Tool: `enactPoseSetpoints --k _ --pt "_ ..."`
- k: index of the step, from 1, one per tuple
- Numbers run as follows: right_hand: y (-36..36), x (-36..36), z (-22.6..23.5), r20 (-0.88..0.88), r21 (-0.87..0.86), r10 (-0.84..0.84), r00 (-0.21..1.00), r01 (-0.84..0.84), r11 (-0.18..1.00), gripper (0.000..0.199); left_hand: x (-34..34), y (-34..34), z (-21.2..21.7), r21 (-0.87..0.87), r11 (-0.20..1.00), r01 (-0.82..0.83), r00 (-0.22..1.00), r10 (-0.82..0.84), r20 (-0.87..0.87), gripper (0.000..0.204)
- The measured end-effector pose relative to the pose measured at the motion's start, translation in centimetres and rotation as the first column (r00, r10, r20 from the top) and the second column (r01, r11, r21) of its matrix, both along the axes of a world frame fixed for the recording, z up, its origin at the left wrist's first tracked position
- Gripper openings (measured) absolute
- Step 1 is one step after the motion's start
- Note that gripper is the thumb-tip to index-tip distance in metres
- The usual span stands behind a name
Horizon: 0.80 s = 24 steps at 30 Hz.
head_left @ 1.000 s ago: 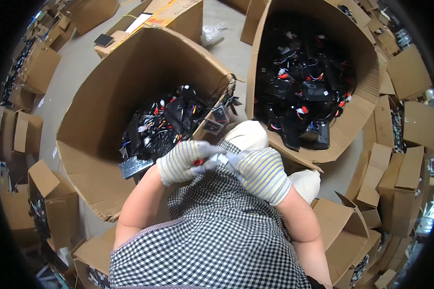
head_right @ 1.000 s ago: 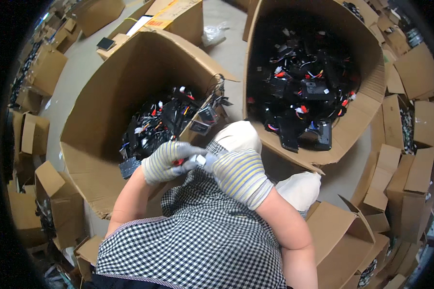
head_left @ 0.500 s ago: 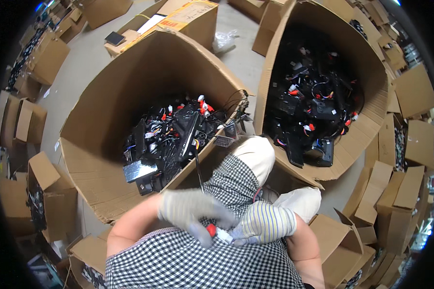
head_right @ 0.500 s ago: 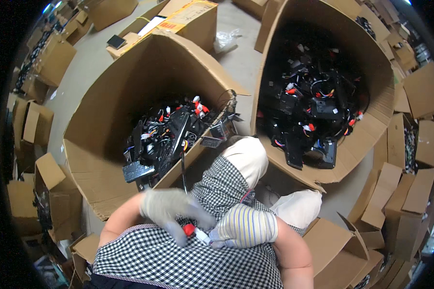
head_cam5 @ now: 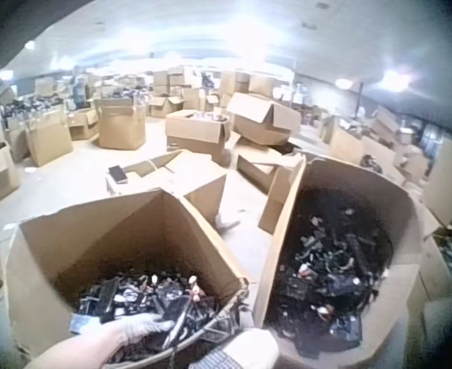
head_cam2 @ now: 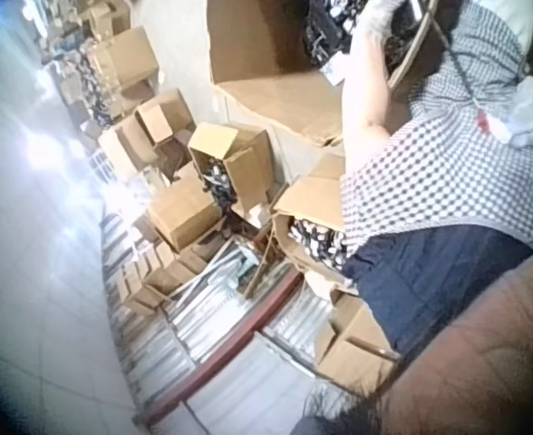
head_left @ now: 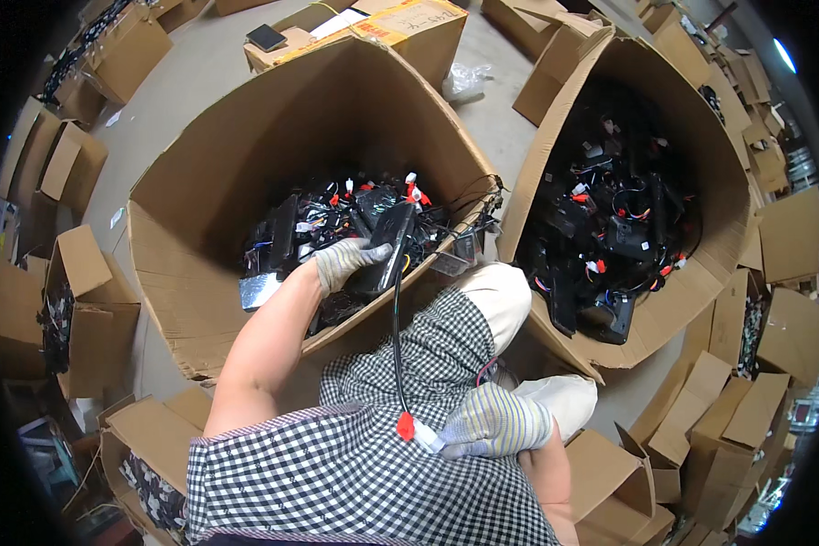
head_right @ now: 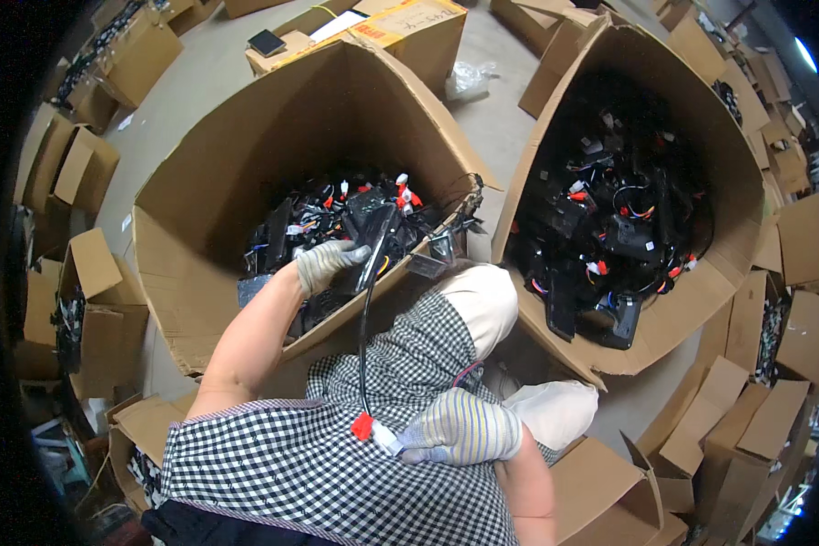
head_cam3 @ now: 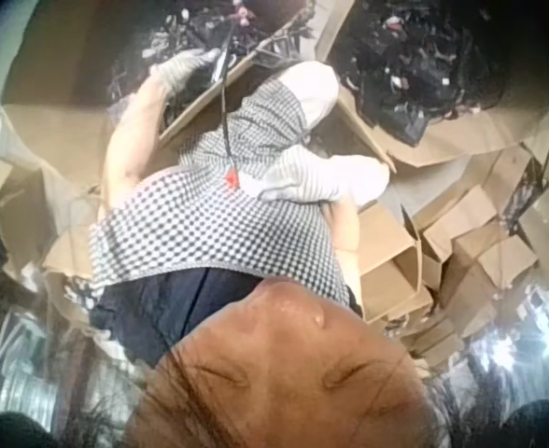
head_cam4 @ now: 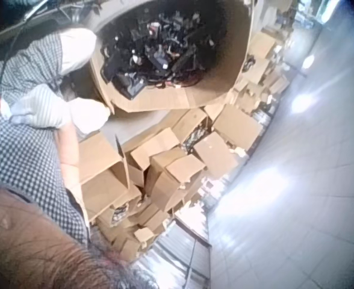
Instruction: The person picks electronic display units from a cardboard box, connects their wire connectors together by hand, and places the connected devices into an adjacent cardboard box.
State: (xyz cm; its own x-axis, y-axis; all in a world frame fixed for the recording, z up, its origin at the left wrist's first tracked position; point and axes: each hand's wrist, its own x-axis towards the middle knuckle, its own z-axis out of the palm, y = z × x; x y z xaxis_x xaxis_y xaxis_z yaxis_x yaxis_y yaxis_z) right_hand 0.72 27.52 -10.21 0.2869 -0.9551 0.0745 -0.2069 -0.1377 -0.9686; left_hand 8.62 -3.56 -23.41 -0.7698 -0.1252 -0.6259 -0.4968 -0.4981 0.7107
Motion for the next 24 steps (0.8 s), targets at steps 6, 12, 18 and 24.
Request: enactPoseSetpoints --k 6,12,18,24 --pt "0.3 0.1 1.7 -0.2 0.02 -0.159 0.967 0.166 0.986 0.02 0.0 0.4 3.6 0.163 0.972 -0.17 0.933 0.212 -0.291 0.06" --pt "-1.6 1.5 0.8 -0.098 -0.12 -0.245 0.964 0.233 0.965 0.016 0.1 1.0 3.2 -0.069 0.989 -0.128 0.959 0.106 -0.263 0.059" --pt "-4.5 3.6 -3.3 0.167 -0.014 -0.024 0.986 0.027 1.0 0.018 -0.2 1.6 4.2 -0.028 0.992 -0.121 0.953 0.108 -0.282 0.052" --pt "-4.0 4.3 -4.0 0.216 0.007 -0.077 0.973 0.077 0.997 0.025 0.3 0.5 2.7 0.0 0.994 -0.114 0.95 0.108 -0.294 0.043"
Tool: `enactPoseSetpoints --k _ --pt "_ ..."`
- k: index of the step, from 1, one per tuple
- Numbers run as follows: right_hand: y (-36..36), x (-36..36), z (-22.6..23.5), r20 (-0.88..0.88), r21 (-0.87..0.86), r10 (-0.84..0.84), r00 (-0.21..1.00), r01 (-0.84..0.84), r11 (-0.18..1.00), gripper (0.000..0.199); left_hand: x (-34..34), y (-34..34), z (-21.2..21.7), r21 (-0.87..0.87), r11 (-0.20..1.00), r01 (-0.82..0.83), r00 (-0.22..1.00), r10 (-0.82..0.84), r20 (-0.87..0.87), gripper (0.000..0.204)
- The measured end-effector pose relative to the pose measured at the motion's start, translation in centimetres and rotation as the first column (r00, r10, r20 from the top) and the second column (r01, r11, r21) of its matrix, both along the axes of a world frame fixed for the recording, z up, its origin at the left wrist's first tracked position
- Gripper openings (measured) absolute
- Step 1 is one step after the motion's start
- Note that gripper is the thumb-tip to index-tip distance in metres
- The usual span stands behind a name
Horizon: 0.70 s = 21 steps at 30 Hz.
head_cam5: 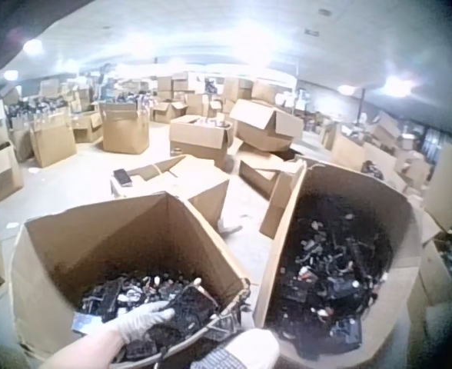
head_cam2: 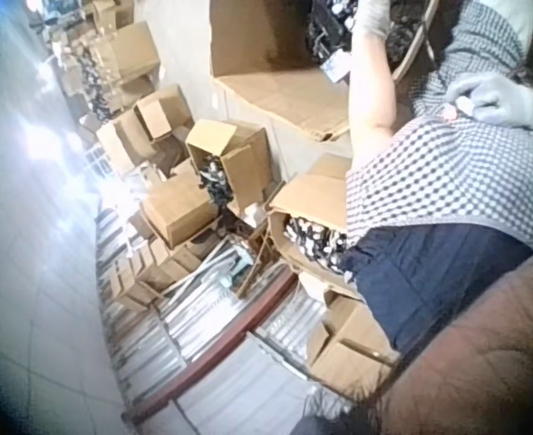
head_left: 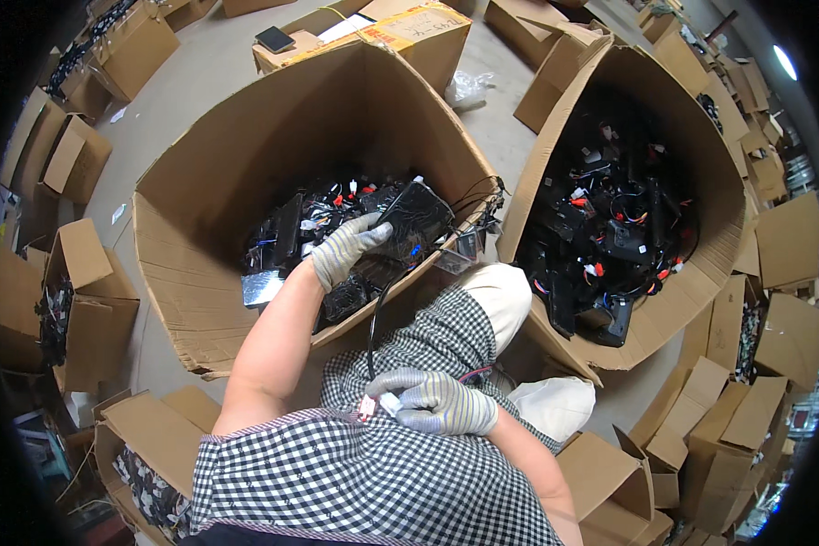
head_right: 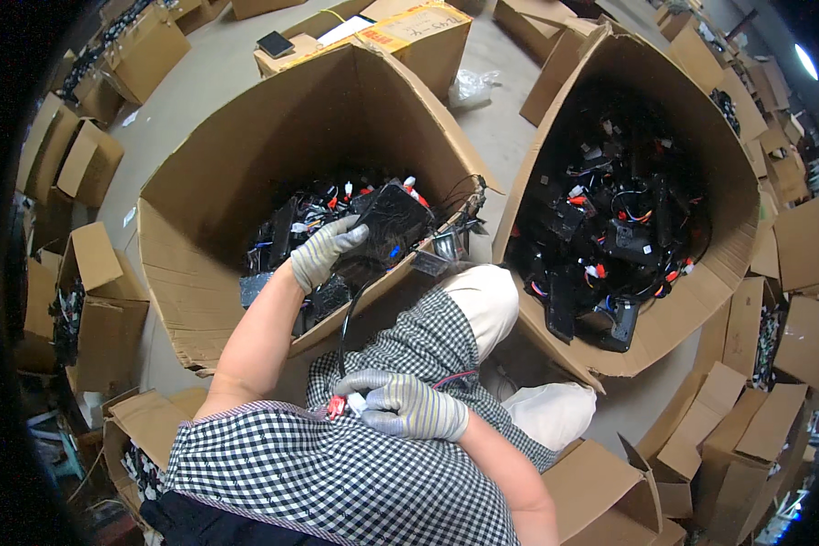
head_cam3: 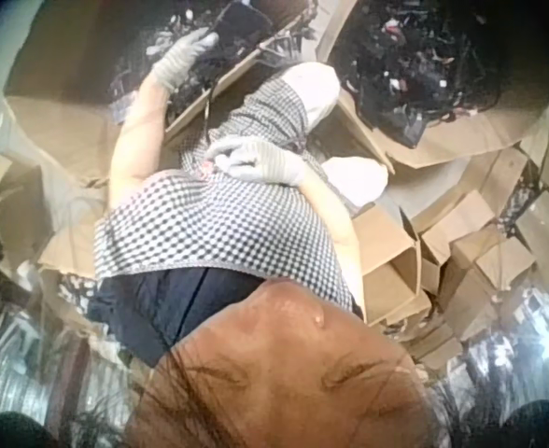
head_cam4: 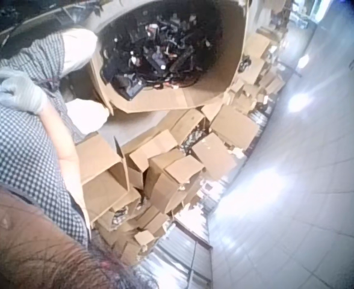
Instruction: The person picks electronic display units from a cardboard box, connects their wire connectors together by hand, and places the connected devices into an adjacent cardboard box.
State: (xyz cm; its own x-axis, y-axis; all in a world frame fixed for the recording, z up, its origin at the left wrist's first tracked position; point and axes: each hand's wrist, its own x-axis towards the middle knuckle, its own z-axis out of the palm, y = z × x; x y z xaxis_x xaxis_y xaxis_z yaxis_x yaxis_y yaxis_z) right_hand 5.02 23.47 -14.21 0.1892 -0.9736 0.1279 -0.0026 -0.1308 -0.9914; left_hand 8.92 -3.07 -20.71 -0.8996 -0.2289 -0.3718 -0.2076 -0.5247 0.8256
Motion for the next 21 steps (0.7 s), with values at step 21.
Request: enactPoseSetpoints --k 21 --pt "0.9 0.2 -1.1 0.053 0.042 -0.006 0.999 0.004 0.999 0.024 -0.2 -0.2 -0.8 -0.001 0.994 -0.107 0.992 0.107 0.061 0.034"
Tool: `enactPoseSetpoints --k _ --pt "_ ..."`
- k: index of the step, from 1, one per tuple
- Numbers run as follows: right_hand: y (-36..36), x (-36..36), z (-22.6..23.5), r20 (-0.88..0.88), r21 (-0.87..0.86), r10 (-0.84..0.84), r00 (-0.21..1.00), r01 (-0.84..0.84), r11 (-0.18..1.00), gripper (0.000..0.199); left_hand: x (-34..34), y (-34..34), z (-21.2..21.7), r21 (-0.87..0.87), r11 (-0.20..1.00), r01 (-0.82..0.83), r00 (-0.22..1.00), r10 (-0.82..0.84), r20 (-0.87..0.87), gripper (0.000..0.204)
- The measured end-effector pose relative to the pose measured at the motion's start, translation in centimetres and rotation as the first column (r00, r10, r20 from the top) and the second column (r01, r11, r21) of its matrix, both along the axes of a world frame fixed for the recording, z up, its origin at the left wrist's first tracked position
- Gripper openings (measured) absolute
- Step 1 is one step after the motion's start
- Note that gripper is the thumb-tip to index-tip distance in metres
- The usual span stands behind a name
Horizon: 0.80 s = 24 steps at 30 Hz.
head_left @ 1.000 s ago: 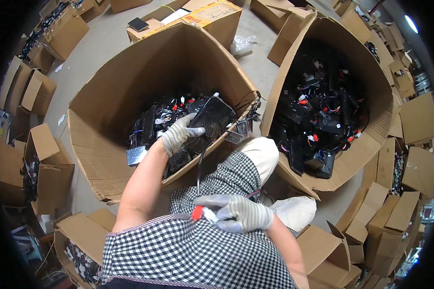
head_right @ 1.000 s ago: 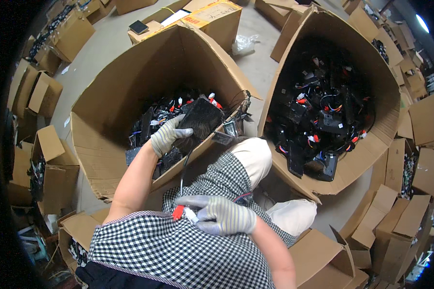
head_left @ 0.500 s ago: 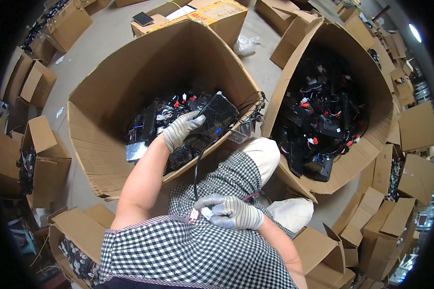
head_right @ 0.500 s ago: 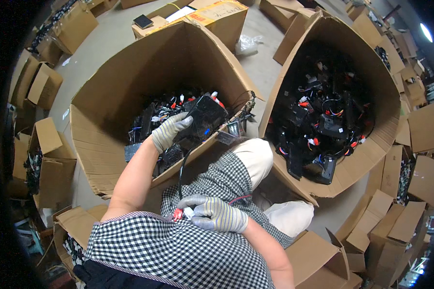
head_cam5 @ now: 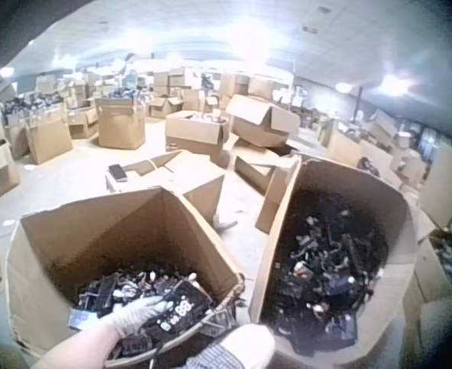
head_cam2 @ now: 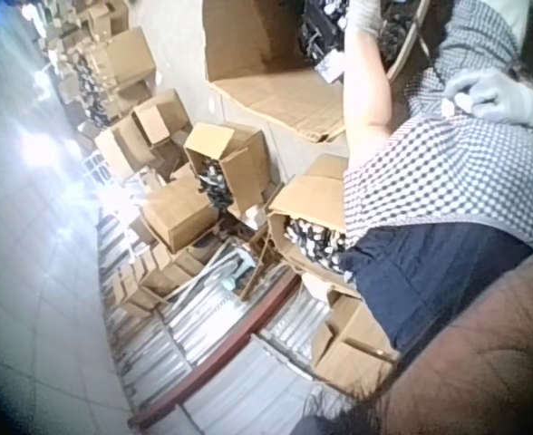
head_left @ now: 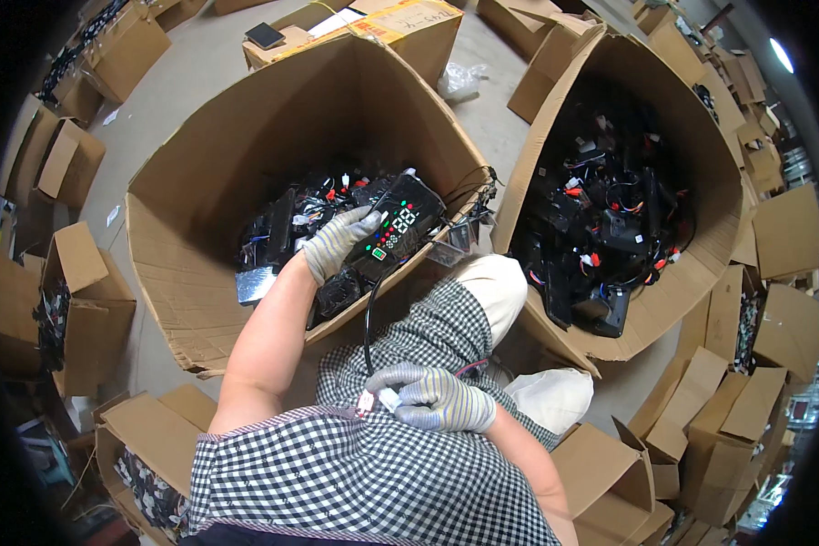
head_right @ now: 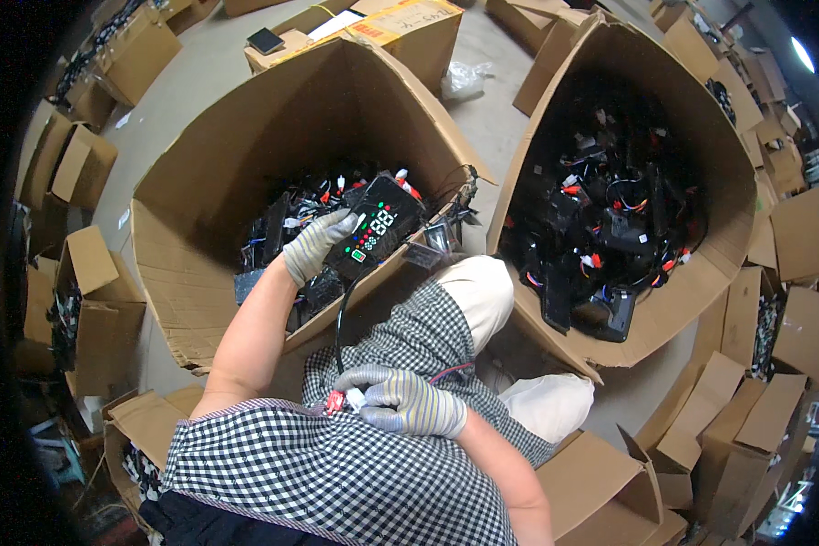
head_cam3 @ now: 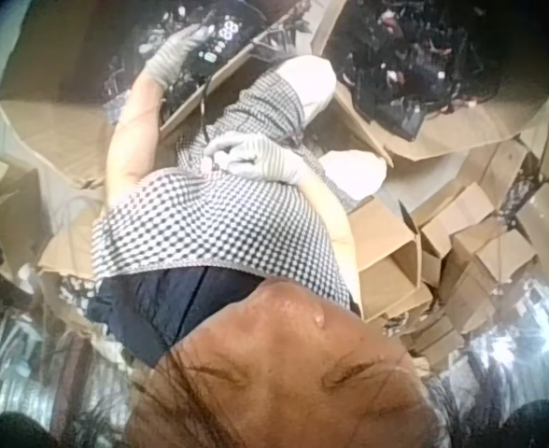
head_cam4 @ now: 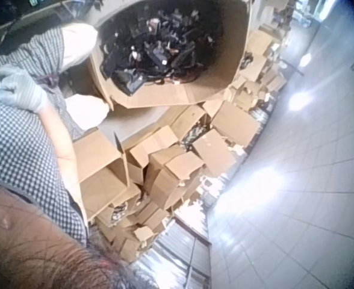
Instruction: The person picks electronic display units from a cardboard box, connects their wire connectors together by hand, and places the connected devices into an adjacent cardboard box.
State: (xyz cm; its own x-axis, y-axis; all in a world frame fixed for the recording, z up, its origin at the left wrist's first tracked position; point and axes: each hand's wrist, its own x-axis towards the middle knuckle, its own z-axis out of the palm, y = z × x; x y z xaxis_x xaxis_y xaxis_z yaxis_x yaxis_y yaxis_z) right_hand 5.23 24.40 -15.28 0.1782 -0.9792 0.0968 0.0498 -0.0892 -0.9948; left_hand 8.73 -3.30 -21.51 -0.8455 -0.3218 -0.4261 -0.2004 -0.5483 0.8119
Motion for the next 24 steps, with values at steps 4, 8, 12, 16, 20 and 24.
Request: enactPoseSetpoints --k 4,8,12,16,20,24 --pt "0.5 -0.4 0.6 0.02 0.013 -0.074 0.997 0.074 0.997 0.025 -0.7 0.8 2.2 -0.133 0.985 0.107 0.994 -0.109 -0.005 0.047" --pt "1.6 -0.8 0.7 -0.026 0.044 -0.23 0.973 0.231 0.972 0.028 -0.3 0.3 2.4 -0.546 0.822 0.161 0.955 0.01 0.297 0.044" --pt "5.0 -2.1 0.2 0.142 -0.035 -0.496 0.857 0.505 0.862 0.038 3.8 -6.5 -1.8 -0.293 0.752 -0.59 0.778 0.627 0.042 0.031" --pt "10.6 -3.2 -0.7 0.291 0.182 -0.668 0.685 0.646 0.742 0.042 4.5 -9.0 -3.4 -0.176 0.566 -0.806 0.572 0.82 0.021 0.062" --pt "14.7 -3.9 -2.9 0.419 0.459 -0.832 0.364 0.705 0.54 0.038 -3.6 2.3 4.6 -0.694 0.584 -0.422 0.902 0.345 -0.259 0.038" --pt "17.2 -5.4 -6.1 0.5 0.4 -0.827 0.256 0.779 0.483 0.036 -13.9 15.7 10.2 -0.972 0.177 -0.153 0.929 -0.311 -0.202 0.027"
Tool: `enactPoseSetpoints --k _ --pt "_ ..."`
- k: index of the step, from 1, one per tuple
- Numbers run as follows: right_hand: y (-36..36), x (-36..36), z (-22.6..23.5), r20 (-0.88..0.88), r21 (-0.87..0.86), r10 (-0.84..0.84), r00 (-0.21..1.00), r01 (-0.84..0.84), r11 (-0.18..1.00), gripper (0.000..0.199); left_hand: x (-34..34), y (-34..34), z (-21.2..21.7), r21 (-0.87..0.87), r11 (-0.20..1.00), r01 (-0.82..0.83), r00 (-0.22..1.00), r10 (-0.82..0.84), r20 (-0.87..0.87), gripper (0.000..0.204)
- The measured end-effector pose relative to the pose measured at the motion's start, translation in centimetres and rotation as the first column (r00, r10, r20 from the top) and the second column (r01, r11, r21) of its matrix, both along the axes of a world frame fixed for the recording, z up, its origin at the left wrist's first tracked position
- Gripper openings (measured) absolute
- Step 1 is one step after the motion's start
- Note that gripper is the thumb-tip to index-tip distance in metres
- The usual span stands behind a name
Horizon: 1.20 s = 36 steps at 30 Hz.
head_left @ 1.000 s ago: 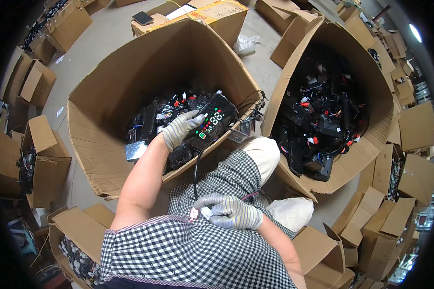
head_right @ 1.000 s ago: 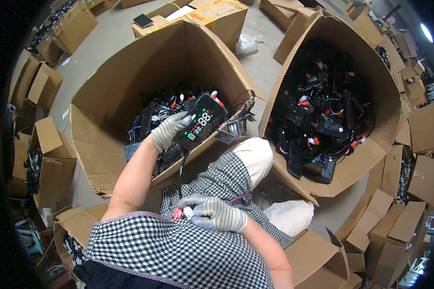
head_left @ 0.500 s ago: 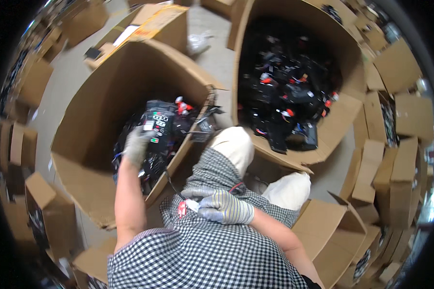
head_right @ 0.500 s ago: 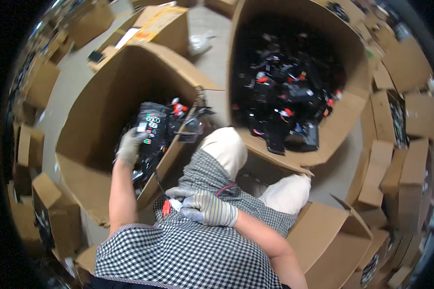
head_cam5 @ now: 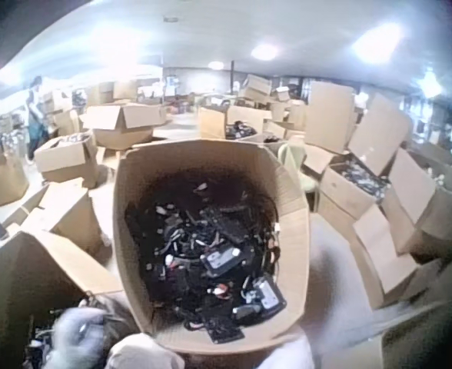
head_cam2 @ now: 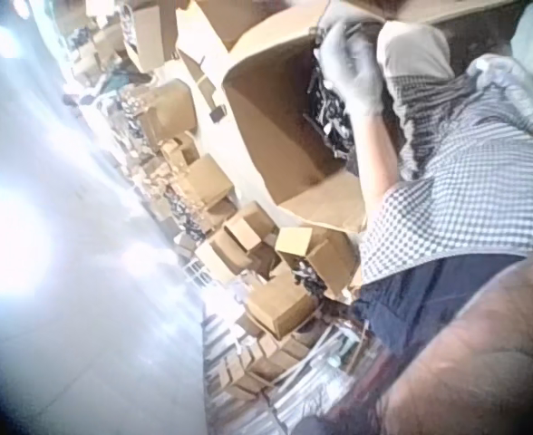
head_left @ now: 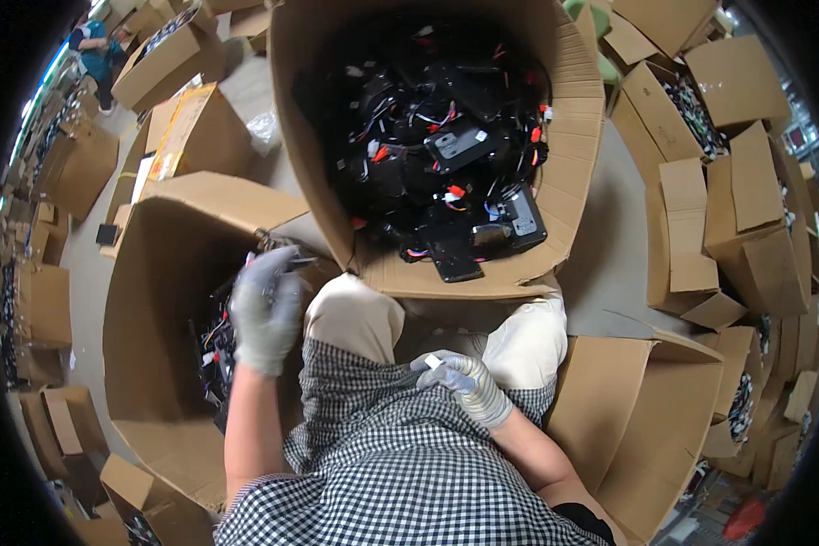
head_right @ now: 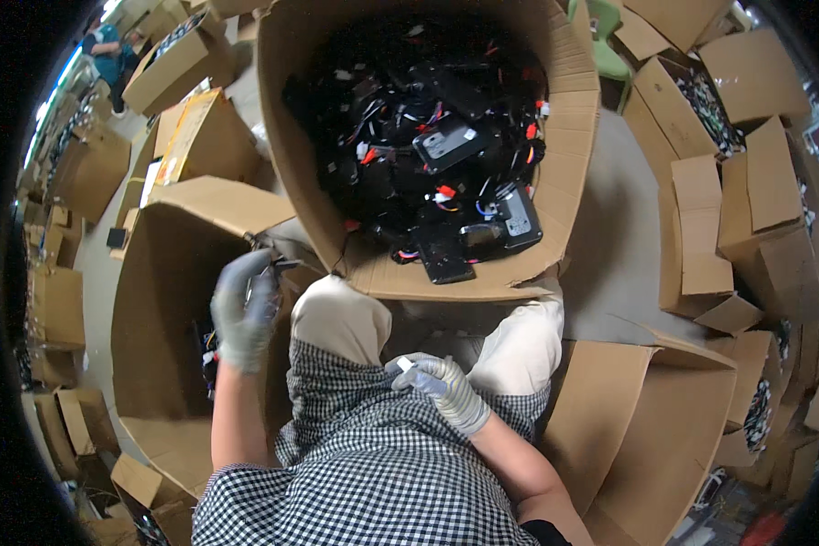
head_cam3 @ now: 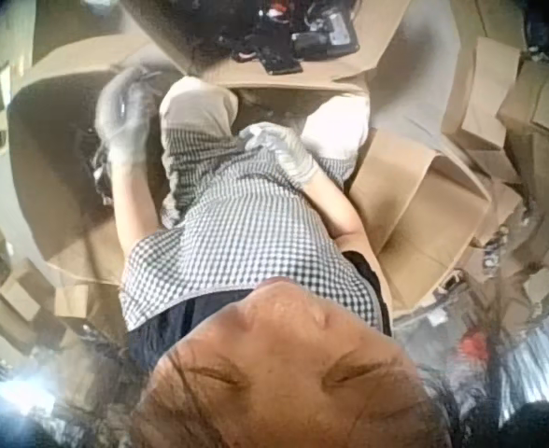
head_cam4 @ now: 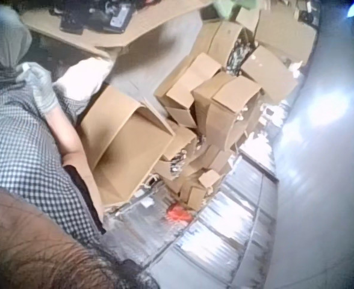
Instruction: The person picks electronic display units from a cardboard box, connects their wire connectors together by hand, and places the connected devices into an adjacent cardboard box.
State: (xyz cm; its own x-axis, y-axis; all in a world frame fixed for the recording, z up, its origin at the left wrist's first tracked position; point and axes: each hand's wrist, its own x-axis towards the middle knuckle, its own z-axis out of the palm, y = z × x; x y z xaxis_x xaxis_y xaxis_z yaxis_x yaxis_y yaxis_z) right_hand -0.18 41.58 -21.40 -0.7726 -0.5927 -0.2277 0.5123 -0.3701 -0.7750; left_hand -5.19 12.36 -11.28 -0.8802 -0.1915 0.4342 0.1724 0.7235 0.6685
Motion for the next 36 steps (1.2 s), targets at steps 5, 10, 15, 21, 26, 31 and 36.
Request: enactPoseSetpoints --k 5,10,15,21,26,31,36 --pt "0.8 -1.7 1.3 -0.033 0.024 -0.017 0.999 0.018 1.0 0.03 -14.0 10.0 -5.8 -0.249 0.823 0.51 0.856 -0.458 0.24 0.018" --pt "3.1 -2.2 0.6 -0.087 0.286 -0.045 0.995 0.068 0.956 0.039 -21.5 16.4 -16.5 -0.715 0.569 0.407 0.9 -0.383 0.208 0.022" --pt "5.3 -2.6 -0.3 -0.051 0.312 -0.184 0.982 0.191 0.931 0.029 -21.4 18.8 -16.1 -0.584 0.563 0.585 0.791 -0.239 0.563 0.018" --pt "6.0 -4.3 -1.2 -0.123 0.272 -0.253 0.96 0.277 0.922 0.03 -13.7 15.9 -9.9 0.142 0.782 0.607 0.695 -0.609 0.382 0.028" --pt "5.1 -3.8 1.6 -0.222 0.365 -0.16 0.962 0.234 0.901 0.025 -6.0 13.8 -4.6 0.427 0.584 0.691 0.59 -0.796 0.135 0.036" --pt "4.6 -1.0 3.4 -0.042 0.261 -0.27 0.962 0.271 0.926 0.035 -0.1 10.7 -4.2 0.441 0.461 0.77 0.527 -0.849 -0.033 0.046" --pt "4.4 -0.7 5.8 0.028 0.455 -0.216 0.976 0.18 0.872 0.038 1.9 11.3 -4.0 0.19 0.721 0.666 0.735 -0.678 -0.001 0.027"
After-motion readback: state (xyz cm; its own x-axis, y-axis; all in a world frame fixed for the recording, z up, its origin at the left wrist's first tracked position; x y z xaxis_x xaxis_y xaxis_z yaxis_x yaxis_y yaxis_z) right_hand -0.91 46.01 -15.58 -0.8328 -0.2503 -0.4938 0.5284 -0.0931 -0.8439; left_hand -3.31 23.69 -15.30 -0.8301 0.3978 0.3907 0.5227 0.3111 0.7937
